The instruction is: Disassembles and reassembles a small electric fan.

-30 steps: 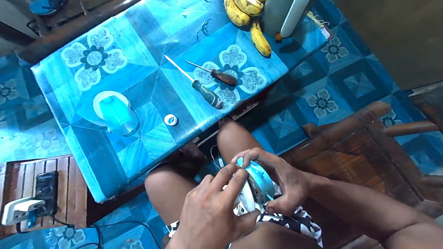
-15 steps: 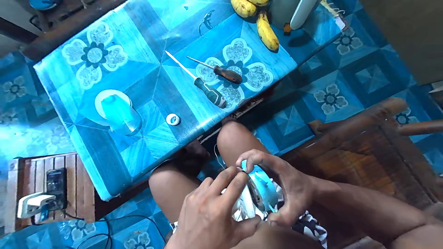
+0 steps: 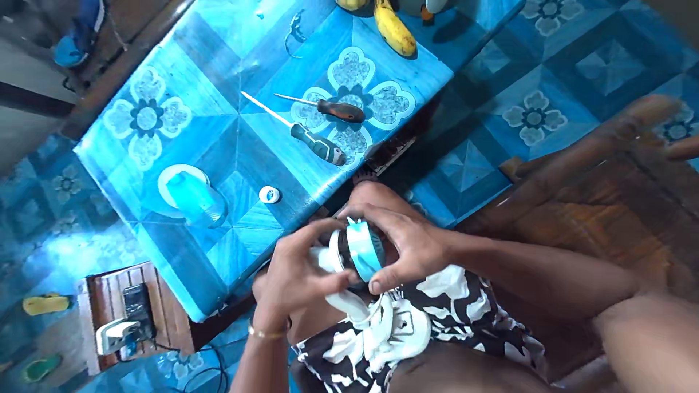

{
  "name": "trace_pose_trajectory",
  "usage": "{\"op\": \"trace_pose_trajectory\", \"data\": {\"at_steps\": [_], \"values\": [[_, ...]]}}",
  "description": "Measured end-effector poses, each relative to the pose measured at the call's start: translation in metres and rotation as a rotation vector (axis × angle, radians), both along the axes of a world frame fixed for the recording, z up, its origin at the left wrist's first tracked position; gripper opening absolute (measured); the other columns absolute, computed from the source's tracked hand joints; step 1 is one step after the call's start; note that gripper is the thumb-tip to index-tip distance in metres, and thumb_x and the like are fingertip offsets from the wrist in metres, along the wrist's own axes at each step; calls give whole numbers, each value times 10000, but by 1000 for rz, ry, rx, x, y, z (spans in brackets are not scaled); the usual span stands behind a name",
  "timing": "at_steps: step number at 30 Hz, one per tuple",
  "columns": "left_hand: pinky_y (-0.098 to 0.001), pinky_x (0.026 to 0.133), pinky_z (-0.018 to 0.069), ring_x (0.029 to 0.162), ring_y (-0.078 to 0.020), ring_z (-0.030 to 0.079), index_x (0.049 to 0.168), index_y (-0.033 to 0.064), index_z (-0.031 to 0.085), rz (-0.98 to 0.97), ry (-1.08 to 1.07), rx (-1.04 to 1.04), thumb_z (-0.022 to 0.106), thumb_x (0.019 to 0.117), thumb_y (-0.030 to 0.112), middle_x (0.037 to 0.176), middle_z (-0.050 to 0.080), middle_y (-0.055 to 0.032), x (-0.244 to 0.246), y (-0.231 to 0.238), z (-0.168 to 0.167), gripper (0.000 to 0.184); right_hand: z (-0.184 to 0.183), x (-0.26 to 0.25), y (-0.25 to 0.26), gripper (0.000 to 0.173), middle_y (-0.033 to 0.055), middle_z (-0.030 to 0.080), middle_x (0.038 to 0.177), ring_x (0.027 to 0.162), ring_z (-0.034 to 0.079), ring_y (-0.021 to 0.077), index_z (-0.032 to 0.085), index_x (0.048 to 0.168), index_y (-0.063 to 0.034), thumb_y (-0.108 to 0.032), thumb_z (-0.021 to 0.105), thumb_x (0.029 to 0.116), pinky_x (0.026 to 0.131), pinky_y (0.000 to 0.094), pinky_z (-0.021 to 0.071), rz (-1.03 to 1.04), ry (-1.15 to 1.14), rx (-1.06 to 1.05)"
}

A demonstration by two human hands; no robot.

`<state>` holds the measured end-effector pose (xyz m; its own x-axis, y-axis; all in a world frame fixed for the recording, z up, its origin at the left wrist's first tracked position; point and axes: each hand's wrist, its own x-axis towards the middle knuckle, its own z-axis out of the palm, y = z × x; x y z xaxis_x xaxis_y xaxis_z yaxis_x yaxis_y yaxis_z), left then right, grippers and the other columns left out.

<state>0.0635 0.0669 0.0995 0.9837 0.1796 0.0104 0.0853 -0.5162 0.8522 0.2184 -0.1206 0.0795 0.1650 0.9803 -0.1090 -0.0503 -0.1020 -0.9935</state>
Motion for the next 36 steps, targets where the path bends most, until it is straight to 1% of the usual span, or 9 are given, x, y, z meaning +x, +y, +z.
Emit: {"op": "trace_pose_trajectory", "data": {"at_steps": [4, 7, 12, 14, 16, 18, 22, 30, 36], "values": [[-227, 776, 597, 886, -14, 691, 1201, 122, 670, 30, 31, -308, 705, 875, 444, 1043, 729, 73, 11, 16, -24, 460, -5, 2, 3, 1217, 181, 523, 1443, 1225, 595, 237, 280, 1609, -99, -304, 953, 615, 958, 417, 552, 1, -450, 28], [-213, 700, 585, 785, -13, 675, 1153, 133, 713, 47, 31, -329, 646, 921, 349, 967, 729, 74, 14, 11, -32, 325, -15, -5, -1, 1179, 161, 629, 1267, 1105, 656, 219, 322, 1592, -95, -375, 931, 622, 876, 418, 588, -89, -560, 70], [-326, 891, 535, 1015, -95, 645, 1246, 94, 702, 87, -158, 111, 490, 1044, 380, 1190, 707, -23, 6, -8, -32, 409, -22, -6, -5, 975, 97, 544, 1400, 1183, 604, 181, 458, 1508, -130, -535, 833, 704, 927, 445, 566, -239, -394, -73], [-363, 939, 502, 1073, -143, 640, 1287, 104, 697, 100, -213, 252, 425, 1074, 359, 1227, 712, -40, 3, -18, -30, 430, -17, -3, -4, 867, 58, 576, 1323, 1021, 648, 138, 485, 1466, -176, -527, 803, 740, 814, 391, 590, -228, -269, -190], [-388, 885, 511, 1031, -189, 648, 1317, 116, 687, 100, -236, 360, 429, 1056, 418, 1204, 719, -58, 0, -22, -30, 475, -7, -3, -3, 666, 71, 654, 975, 606, 639, 137, 498, 1387, -171, -472, 739, 844, 529, 319, 571, -183, -66, -306], [-467, 791, 557, 969, -281, 682, 1329, 90, 673, 82, -204, 495, 508, 927, 660, 1143, 732, -106, -1, -26, -27, 717, 0, -3, -4, 568, 92, 641, 776, 483, 597, 157, 487, 1358, -156, -519, 585, 932, 455, 295, 528, -129, 108, -404], [-485, 640, 553, 822, -315, 692, 1269, 90, 705, 123, -148, 641, 690, 704, 753, 949, 741, -96, 5, -36, -28, 871, 6, 4, -3, 478, 38, 698, 910, 645, 695, 125, 531, 1267, -181, -542, 468, 959, 488, 272, 564, -59, 228, -450], [-448, 552, 518, 712, -296, 680, 1202, 133, 733, 127, -162, 622, 734, 674, 694, 803, 722, -70, 6, -39, -25, 770, 10, 4, 1, 780, 18, 696, 876, 633, 687, 119, 393, 1382, -158, -279, 808, 732, 537, 268, 592, -12, 198, -466], [-415, 502, 478, 662, -282, 650, 1183, 132, 738, 105, -260, 591, 699, 699, 701, 742, 690, -60, 6, -36, -35, 748, 3, 12, 1, 857, -78, 683, 941, 708, 690, 38, 385, 1324, -168, -367, 870, 647, 606, 226, 603, 58, 133, -408]]}}
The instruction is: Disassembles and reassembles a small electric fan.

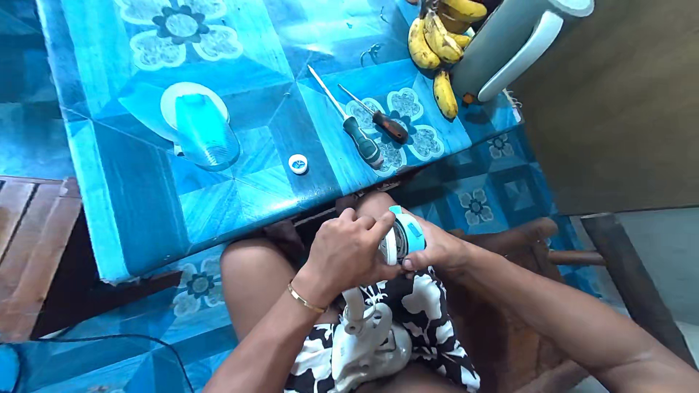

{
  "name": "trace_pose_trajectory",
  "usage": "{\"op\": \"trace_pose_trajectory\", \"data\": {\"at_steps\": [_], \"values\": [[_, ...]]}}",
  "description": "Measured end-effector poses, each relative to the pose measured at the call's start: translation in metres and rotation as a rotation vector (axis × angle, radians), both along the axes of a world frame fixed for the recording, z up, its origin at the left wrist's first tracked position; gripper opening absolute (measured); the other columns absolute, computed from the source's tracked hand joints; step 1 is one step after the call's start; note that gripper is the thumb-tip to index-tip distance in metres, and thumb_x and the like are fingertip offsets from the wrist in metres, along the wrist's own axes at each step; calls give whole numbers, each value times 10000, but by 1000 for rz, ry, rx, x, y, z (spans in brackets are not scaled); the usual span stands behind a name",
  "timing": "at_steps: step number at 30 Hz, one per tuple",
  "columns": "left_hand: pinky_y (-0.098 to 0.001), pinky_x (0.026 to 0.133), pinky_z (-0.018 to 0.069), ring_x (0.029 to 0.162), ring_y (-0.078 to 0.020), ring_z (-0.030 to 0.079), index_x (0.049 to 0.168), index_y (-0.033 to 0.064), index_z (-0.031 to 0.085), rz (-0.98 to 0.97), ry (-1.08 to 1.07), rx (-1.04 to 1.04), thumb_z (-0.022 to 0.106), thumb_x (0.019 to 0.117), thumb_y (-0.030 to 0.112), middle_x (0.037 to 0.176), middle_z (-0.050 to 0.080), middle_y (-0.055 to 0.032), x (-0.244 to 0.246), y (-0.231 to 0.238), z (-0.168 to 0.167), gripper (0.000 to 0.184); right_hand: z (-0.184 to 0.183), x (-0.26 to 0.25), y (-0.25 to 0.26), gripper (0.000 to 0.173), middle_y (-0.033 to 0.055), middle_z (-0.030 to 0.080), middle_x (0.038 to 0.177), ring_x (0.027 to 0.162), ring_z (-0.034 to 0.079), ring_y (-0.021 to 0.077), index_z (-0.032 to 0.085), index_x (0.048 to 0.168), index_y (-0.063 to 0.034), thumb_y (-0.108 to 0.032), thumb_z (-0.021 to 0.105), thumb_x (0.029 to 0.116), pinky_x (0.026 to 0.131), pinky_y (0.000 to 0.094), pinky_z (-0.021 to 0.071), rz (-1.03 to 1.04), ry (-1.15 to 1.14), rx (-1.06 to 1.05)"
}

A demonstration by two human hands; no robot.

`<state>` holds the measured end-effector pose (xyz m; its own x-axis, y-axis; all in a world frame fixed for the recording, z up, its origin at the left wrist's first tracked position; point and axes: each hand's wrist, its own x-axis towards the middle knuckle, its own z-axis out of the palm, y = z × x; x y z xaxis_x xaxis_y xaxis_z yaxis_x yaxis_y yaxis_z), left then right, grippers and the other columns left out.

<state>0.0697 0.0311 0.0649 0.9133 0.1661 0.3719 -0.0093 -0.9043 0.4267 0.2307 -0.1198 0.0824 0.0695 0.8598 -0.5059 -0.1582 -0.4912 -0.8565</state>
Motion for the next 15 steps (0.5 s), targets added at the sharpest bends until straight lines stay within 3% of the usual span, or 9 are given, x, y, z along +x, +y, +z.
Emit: {"op": "trace_pose_trajectory", "data": {"at_steps": [6, 15], "values": [[-387, 476, 452, 629, -265, 634, 1163, 156, 743, -9, -54, 11, 639, 738, 712, 699, 664, -37, 2, 3, -3, 707, 0, 2, 0, 834, -96, 681, 950, 704, 681, 10, 414, 1308, -141, -382, 875, 656, 584, 197, 589, 18, -11, 56], [-393, 475, 456, 632, -273, 638, 1152, 161, 743, -20, -59, 39, 655, 727, 691, 702, 672, -38, 2, 1, -1, 685, -6, 5, -6, 871, -105, 668, 996, 799, 678, -21, 404, 1335, -116, -394, 869, 654, 665, 172, 584, 41, -45, 85]]}}
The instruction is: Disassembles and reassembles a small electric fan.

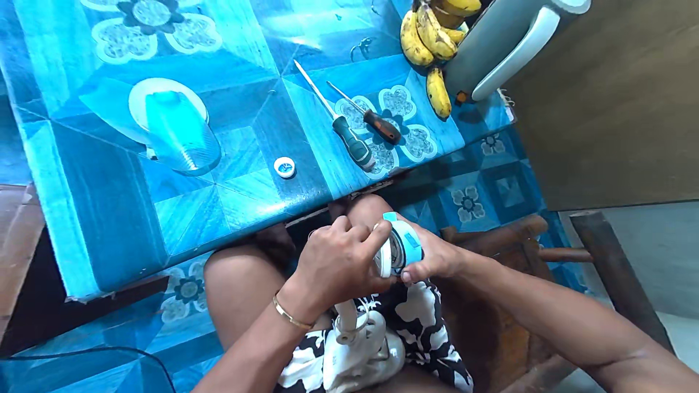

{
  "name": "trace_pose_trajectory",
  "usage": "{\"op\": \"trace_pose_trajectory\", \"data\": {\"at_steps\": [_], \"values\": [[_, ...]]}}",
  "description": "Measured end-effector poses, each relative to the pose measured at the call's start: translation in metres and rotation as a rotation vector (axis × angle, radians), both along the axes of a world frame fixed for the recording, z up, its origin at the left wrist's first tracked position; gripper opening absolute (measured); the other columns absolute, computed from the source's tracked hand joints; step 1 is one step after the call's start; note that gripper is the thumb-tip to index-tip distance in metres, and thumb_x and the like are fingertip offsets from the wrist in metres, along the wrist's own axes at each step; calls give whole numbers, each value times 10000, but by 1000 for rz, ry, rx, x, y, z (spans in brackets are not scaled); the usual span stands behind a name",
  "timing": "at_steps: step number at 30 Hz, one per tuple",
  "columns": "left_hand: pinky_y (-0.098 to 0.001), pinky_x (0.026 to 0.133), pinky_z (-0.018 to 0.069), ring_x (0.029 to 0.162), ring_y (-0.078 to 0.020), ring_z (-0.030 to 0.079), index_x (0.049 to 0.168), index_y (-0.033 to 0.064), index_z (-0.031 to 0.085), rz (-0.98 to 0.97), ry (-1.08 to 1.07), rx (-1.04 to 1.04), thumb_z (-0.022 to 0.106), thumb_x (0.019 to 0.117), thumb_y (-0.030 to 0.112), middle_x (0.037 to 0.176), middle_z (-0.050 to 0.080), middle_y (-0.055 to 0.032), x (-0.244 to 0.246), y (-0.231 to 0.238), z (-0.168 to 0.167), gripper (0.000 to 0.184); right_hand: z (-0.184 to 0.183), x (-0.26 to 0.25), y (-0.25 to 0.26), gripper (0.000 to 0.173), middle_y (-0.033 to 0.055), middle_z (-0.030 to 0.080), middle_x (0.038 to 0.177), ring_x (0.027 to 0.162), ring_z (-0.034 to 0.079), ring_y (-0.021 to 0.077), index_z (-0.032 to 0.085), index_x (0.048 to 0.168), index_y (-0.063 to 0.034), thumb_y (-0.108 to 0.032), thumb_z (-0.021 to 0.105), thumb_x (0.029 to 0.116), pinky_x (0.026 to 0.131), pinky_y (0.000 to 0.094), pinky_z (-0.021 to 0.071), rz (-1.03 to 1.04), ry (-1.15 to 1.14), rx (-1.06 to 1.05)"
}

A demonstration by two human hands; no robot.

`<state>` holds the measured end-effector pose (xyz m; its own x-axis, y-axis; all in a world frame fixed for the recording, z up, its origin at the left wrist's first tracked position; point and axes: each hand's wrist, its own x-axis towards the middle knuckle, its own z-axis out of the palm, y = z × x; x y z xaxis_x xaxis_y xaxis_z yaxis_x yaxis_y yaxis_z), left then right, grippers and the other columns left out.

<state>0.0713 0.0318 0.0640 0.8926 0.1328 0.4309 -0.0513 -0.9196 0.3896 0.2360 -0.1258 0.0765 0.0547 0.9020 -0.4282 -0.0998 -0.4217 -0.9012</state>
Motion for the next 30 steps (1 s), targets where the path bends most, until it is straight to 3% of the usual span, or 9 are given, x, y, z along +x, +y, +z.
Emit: {"op": "trace_pose_trajectory", "data": {"at_steps": [7, 11, 14, 16, 19, 22, 26, 30], "values": [[-391, 475, 461, 643, -267, 647, 1158, 155, 749, 2, -27, 19, 668, 727, 665, 728, 688, -42, -2, -2, 2, 672, -5, 3, -1, 850, -121, 666, 1047, 893, 675, -35, 406, 1336, -122, -409, 873, 687, 755, 171, 584, 49, 19, 91], [-390, 523, 493, 682, -236, 662, 1165, 162, 755, 4, -70, -58, 646, 737, 702, 782, 724, -34, -8, 9, -7, 698, 8, -8, 3, 903, -46, 689, 1057, 795, 694, 20, 395, 1380, -100, -425, 894, 702, 622, 195, 591, -10, 17, 5], [-435, 654, 569, 805, -235, 703, 1205, 126, 735, -32, -73, -193, 712, 709, 662, 918, 755, -59, -17, 26, -16, 731, 17, -21, 8, 959, 21, 685, 1168, 949, 713, 51, 331, 1486, -67, -269, 880, 726, 798, 233, 618, -36, -75, -5], [-433, 715, 580, 846, -218, 703, 1222, 112, 722, -50, -58, -268, 760, 676, 603, 957, 753, -68, -22, 35, -22, 736, 14, -30, 13, 992, 31, 694, 1142, 960, 695, 51, 382, 1500, -97, -372, 898, 698, 834, 263, 601, -50, -247, -12], [-390, 853, 585, 957, -164, 697, 1259, 101, 686, -92, -10, -431, 829, 664, 534, 1036, 744, -74, -30, 47, -31, 750, 7, -38, 22, 1006, 36, 706, 1145, 1042, 680, 113, 445, 1494, -164, -583, 860, 680, 915, 398, 576, -43, -478, -16], [-337, 964, 564, 1085, -117, 660, 1291, 96, 646, -134, 13, -624, 896, 644, 471, 1135, 713, -68, -36, 53, -38, 790, 12, -45, 27, 965, 66, 711, 1116, 1033, 685, 149, 497, 1452, -122, -609, 845, 696, 900, 418, 573, -60, -577, 40], [-285, 974, 546, 1121, -83, 632, 1296, 103, 632, -82, 18, -646, 903, 637, 513, 1202, 673, -78, -40, 52, -35, 823, 19, -51, 32, 991, 87, 718, 1108, 1011, 698, 194, 497, 1472, -121, -680, 800, 711, 860, 456, 577, -48, -692, 21], [-375, 1004, 527, 1158, -165, 632, 1324, 89, 593, -2, 10, -545, 891, 626, 521, 1214, 680, -125, -44, 47, -32, 873, 22, -54, 38, 994, 108, 714, 1096, 1006, 697, 233, 479, 1489, -112, -665, 804, 730, 855, 475, 569, -38, -705, 12]]}}
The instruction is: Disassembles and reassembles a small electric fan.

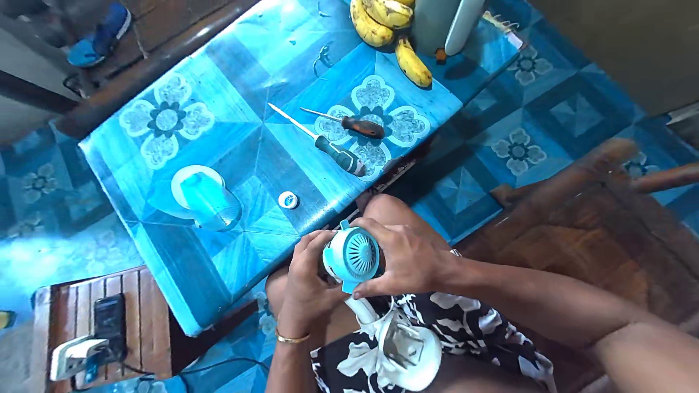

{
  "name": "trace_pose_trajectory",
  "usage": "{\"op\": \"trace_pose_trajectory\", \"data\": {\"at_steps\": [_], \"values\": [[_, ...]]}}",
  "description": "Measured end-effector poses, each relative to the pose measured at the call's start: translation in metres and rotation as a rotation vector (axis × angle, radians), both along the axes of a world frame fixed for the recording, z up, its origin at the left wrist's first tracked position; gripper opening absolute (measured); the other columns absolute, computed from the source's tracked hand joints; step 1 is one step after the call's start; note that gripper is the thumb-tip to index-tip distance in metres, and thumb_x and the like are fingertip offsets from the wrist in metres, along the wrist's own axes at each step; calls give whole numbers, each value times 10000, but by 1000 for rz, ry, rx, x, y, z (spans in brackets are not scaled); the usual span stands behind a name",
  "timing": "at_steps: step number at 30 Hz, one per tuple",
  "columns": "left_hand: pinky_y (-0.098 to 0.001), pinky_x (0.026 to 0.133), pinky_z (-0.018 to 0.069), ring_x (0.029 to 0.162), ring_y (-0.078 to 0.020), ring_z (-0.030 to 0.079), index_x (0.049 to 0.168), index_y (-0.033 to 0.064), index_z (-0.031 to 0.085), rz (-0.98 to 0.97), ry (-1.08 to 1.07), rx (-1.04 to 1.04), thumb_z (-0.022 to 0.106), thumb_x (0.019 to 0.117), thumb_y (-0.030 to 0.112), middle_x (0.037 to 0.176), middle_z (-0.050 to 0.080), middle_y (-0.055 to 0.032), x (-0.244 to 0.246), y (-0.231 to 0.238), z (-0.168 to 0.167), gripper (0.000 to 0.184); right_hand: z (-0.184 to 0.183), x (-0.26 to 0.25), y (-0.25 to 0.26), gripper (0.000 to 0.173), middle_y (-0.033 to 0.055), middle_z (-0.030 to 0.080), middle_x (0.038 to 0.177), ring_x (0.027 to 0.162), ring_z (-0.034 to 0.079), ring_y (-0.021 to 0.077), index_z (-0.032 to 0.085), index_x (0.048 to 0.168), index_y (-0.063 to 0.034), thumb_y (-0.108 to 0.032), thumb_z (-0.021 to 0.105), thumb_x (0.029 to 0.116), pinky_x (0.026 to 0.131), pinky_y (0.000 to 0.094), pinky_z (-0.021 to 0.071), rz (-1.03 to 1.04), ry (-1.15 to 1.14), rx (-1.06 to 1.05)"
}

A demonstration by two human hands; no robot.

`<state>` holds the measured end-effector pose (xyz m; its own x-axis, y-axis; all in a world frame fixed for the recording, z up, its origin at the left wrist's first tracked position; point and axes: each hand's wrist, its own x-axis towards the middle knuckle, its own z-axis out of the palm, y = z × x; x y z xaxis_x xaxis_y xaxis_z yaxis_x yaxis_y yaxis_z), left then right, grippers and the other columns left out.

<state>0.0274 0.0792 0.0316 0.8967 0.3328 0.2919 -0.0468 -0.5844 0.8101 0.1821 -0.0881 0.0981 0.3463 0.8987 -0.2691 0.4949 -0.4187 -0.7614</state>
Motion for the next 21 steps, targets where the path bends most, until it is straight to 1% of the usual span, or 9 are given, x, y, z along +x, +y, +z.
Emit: {"op": "trace_pose_trajectory", "data": {"at_steps": [2, 5, 7, 9, 10, 13, 17, 19, 21], "values": [[-337, 1024, 526, 1183, -130, 620, 1376, 61, 522, -4, -26, -25, 897, 623, 538, 1259, 651, -127, -4, -4, 1, 968, 0, -2, 3, 977, 105, 716, 1091, 998, 700, 237, 501, 1470, -109, -661, 809, 724, 837, 482, 571, -4, -20, 23], [-299, 1081, 501, 1260, -69, 569, 1479, 70, 410, -133, -71, -269, 859, 683, 611, 1400, 569, -47, -13, -1, 1, 1062, -4, -7, 8, 964, 106, 724, 1076, 961, 707, 249, 541, 1440, -111, -659, 814, 697, 787, 496, 574, -20, -56, 93], [-326, 1101, 473, 1285, -85, 551, 1515, 40, 376, -183, -66, -423, 676, 752, 791, 1426, 566, -45, -21, 7, 1, 1112, -7, -12, 13, 971, 112, 722, 1083, 958, 705, 256, 545, 1447, -112, -665, 815, 695, 779, 504, 568, -14, -58, 119], [-312, 1059, 493, 1218, -73, 596, 1466, -19, 441, -71, -42, -518, 465, 790, 886, 1330, 641, -45, -24, 9, 3, 1130, -13, -20, 19, 965, 111, 727, 1080, 942, 710, 252, 558, 1443, -105, -662, 812, 698, 765, 503, 575, -13, -70, 176], [-290, 1020, 516, 1159, -50, 624, 1416, -25, 499, 11, -18, -561, 451, 802, 874, 1264, 675, -24, -23, 7, 5, 1090, -16, -24, 22, 958, 111, 726, 1073, 923, 711, 253, 558, 1445, -104, -655, 812, 703, 745, 500, 578, -9, -78, 201], [-255, 940, 566, 1050, -33, 676, 1333, 12, 589, 119, -26, -681, 521, 863, 780, 1172, 717, 19, -22, 5, 4, 903, -25, -33, 34, 954, 111, 729, 1064, 883, 716, 251, 561, 1448, -92, -654, 797, 714, 695, 491, 580, 10, -116, 265], [-235, 849, 593, 925, -15, 705, 1167, 115, 705, 132, -159, -744, 590, 920, 621, 1021, 752, 74, -20, 6, -4, 575, -22, -23, 43, 910, 114, 719, 1074, 902, 706, 230, 516, 1476, -92, -615, 778, 779, 739, 466, 583, 168, -48, 244], [-231, 828, 598, 901, -14, 710, 1129, 118, 723, 146, -190, -730, 586, 922, 618, 990, 756, 72, -20, 5, -6, 558, -13, -3, 45, 800, 54, 682, 862, 737, 627, 135, 562, 1433, -68, -597, 721, 854, 666, 364, 544, 269, 27, 258], [-243, 830, 602, 910, -36, 714, 1143, 69, 710, 145, -194, -742, 585, 917, 614, 1001, 757, 36, -16, 3, -7, 603, -8, 24, 51, 491, -41, 578, 658, 560, 513, 37, 721, 1201, -68, -476, 670, 932, 525, 236, 469, 169, -25, 423]]}}
